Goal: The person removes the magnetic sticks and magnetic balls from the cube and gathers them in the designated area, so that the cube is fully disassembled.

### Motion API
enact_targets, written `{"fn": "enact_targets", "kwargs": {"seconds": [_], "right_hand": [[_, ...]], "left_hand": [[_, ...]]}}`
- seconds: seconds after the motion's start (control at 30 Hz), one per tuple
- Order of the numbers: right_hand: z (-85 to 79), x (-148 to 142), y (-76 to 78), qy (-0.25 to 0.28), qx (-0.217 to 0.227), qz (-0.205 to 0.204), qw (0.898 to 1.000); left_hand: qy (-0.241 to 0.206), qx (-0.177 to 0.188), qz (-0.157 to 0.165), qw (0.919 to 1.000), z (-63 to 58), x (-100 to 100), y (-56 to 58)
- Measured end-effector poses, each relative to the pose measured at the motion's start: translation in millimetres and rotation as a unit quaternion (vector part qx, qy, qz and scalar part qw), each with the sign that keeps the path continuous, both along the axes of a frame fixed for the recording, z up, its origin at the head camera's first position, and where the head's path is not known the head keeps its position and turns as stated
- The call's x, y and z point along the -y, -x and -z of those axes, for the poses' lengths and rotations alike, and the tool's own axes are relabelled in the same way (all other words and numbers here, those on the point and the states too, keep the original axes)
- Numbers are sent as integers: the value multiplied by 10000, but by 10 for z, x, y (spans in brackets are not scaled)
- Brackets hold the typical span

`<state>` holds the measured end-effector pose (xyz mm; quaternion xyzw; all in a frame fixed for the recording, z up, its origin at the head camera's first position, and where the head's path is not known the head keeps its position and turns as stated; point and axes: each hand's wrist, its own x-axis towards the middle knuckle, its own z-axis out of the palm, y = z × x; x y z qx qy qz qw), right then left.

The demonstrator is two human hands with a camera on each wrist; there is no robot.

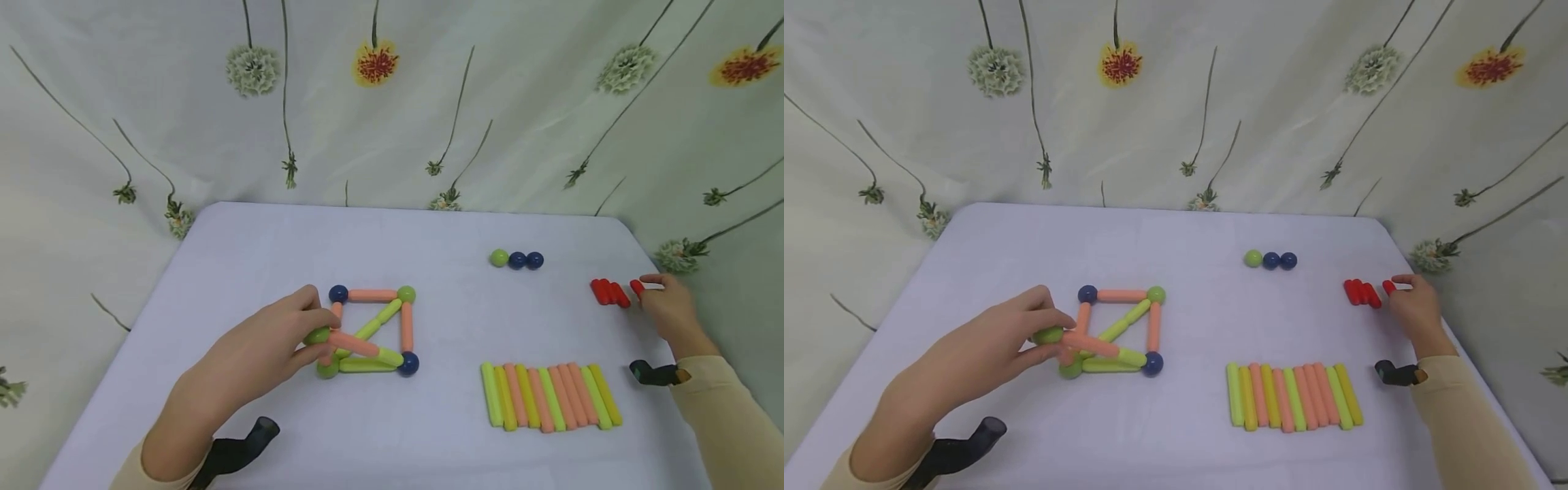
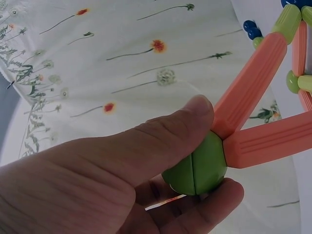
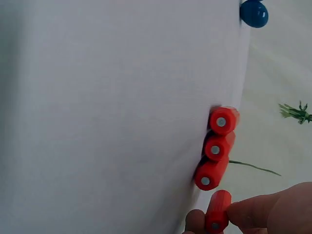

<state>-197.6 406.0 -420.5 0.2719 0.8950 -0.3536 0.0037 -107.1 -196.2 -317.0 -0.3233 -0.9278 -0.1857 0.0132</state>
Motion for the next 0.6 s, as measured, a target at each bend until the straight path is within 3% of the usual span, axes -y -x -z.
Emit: {"fn": "enact_targets", "kwargs": {"seconds": [0.27,0.4,0.6], "right_hand": [[59,-22,37,-648,357,-491,9961],[22,-8,53,-640,525,-606,9947],[29,9,73,-513,396,-552,9964]], "left_hand": [[-8,89,-50,9999,17,1,0],[-10,36,-47,10000,14,6,6],[-30,-45,-10,10000,13,10,9]]}}
